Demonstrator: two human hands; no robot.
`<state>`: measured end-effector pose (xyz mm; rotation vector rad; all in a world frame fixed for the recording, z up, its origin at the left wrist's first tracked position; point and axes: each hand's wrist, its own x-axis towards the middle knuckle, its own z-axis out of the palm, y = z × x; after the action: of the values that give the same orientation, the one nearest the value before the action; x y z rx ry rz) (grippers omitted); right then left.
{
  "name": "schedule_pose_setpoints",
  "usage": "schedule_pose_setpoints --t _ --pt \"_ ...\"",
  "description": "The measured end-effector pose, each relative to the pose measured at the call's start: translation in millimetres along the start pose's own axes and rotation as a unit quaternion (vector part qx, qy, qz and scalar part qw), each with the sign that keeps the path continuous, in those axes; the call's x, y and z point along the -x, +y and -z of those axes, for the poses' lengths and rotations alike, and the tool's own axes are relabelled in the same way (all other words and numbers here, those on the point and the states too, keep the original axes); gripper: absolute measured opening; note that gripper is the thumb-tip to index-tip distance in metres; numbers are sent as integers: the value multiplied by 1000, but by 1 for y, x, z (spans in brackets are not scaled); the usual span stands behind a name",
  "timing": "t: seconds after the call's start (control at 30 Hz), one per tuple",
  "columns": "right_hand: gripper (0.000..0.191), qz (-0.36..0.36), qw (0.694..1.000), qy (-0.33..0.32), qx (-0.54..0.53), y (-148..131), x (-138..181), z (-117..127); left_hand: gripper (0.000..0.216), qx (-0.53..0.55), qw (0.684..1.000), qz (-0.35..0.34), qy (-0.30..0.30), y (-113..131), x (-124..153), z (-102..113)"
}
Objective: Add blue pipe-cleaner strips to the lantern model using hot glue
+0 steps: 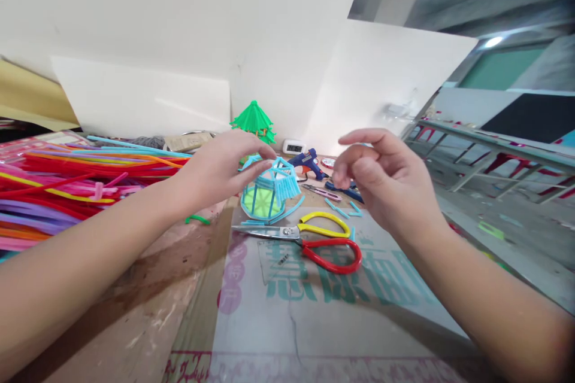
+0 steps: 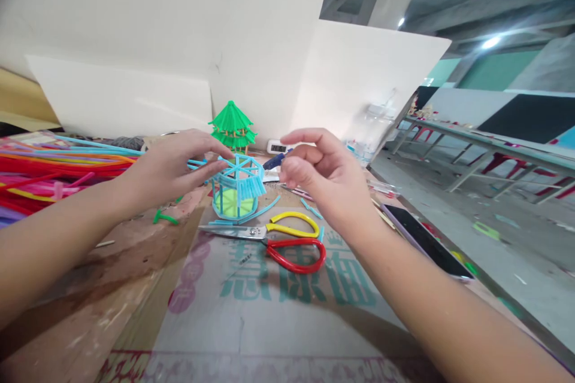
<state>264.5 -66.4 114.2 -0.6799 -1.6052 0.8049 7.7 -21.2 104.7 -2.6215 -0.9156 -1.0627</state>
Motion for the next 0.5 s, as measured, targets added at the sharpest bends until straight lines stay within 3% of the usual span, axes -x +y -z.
schedule_pose_setpoints --t 0.07,0.2,0.3,0.5 --pt "35 -20 1000 -12 1 -1 -1 -1 32 -36 999 21 1 -2 0 3" --pt "13 -58 997 -47 -3 5 0 -5 35 -67 997 38 -20 -10 1 3" --pt "9 -52 996 -78 4 8 1 -4 33 -72 997 32 -22 -12 1 1" --pt "24 -22 992 -121 35 3 2 -1 39 -70 996 39 -43 -12 3 -1"
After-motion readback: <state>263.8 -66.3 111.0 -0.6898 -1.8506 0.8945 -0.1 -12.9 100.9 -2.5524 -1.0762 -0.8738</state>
